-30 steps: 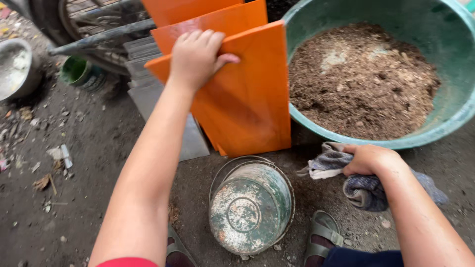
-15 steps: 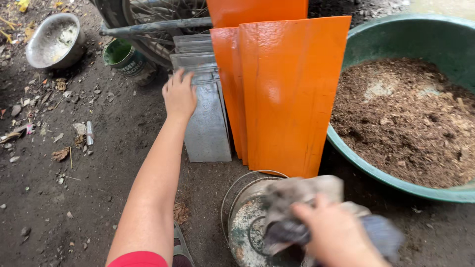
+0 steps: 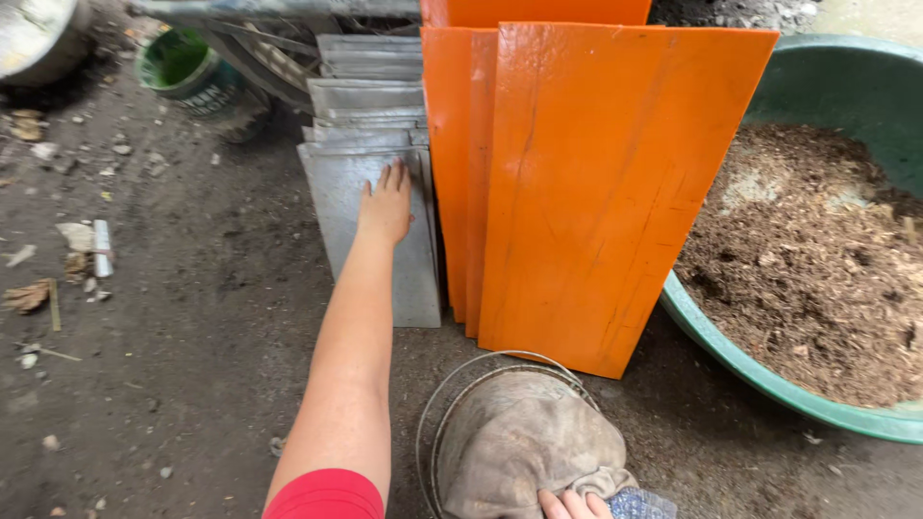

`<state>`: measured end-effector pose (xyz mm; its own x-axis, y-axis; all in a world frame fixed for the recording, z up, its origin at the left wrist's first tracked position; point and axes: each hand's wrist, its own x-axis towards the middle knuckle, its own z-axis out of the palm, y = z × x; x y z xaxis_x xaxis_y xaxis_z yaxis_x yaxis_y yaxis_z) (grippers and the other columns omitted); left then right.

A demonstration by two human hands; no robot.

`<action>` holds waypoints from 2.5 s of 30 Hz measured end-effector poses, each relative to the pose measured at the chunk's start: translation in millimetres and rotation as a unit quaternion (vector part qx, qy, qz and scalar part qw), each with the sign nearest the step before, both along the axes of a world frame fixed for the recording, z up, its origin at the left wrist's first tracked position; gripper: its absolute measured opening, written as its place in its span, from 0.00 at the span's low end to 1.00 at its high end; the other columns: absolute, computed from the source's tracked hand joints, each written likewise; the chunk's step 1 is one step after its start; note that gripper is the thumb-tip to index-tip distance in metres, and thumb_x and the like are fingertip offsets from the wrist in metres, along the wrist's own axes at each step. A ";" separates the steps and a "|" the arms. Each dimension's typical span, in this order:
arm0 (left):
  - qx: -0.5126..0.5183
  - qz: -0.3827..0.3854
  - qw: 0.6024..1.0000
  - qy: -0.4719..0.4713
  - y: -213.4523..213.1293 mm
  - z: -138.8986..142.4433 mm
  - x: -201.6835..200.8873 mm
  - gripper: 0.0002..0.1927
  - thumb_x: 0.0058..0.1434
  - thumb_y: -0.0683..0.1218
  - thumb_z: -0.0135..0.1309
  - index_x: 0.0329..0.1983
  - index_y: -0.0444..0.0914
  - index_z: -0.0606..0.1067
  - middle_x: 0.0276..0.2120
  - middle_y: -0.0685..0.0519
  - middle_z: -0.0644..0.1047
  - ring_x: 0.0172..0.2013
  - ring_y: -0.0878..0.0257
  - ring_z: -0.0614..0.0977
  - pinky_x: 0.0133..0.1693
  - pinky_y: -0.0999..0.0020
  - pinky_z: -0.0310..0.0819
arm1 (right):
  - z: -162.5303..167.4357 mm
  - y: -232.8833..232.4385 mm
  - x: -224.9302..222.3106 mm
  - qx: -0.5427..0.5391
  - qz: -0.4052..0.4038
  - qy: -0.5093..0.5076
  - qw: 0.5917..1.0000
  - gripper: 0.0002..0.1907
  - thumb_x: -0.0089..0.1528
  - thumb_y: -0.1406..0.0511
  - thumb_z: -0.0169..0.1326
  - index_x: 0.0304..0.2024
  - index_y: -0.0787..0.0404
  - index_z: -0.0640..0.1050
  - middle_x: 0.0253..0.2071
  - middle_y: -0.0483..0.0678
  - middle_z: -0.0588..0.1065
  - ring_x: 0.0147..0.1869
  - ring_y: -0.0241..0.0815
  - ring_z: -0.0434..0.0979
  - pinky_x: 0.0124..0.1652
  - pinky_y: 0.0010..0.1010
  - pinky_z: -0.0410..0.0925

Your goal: The person wipes the surface of several orange and grey rectangular boards using a cloth. They handle the boards one at a time, wiping both sides and edges, then placing them back in a stack.

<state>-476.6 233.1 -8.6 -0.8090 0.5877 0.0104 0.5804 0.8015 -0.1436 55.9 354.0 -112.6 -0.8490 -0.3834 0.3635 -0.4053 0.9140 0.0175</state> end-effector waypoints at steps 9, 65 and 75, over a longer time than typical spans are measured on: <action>-0.018 -0.009 0.997 0.072 12.8 -7.6 -33.8 0.44 0.63 0.47 0.59 0.79 0.37 0.54 0.72 0.47 0.61 0.73 0.53 0.60 0.69 0.46 0.51 | -16.0 4.6 14.8 0.016 -0.026 -0.003 1.000 0.18 0.55 0.57 0.50 0.46 0.49 0.81 0.47 0.50 0.77 0.37 0.41 0.75 0.27 0.31 0.66; 0.683 0.327 0.508 -0.410 -187.9 7.9 461.0 0.07 0.68 0.46 0.51 0.42 0.38 0.76 0.35 0.54 0.78 0.36 0.61 0.77 0.38 0.62 0.70 | 222.1 -180.9 -5.8 -0.220 -0.205 -0.122 0.946 0.39 0.42 0.63 0.70 0.57 0.37 0.77 0.60 0.56 0.67 0.59 0.64 0.66 0.51 0.55 0.63; 0.743 0.322 0.457 -0.368 -178.5 -35.0 494.9 0.13 0.59 0.40 0.56 0.48 0.37 0.77 0.45 0.54 0.79 0.43 0.64 0.79 0.44 0.64 0.74 | 184.8 -163.6 -12.4 -0.212 -0.208 -0.171 0.940 0.41 0.38 0.64 0.69 0.54 0.34 0.77 0.63 0.53 0.66 0.64 0.62 0.63 0.54 0.56 0.60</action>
<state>18.4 54.6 -43.5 -0.9146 0.0123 -0.4042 -0.3928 -0.2646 0.8807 43.4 190.4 72.2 -0.9885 0.1238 0.0873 0.0719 0.8904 -0.4494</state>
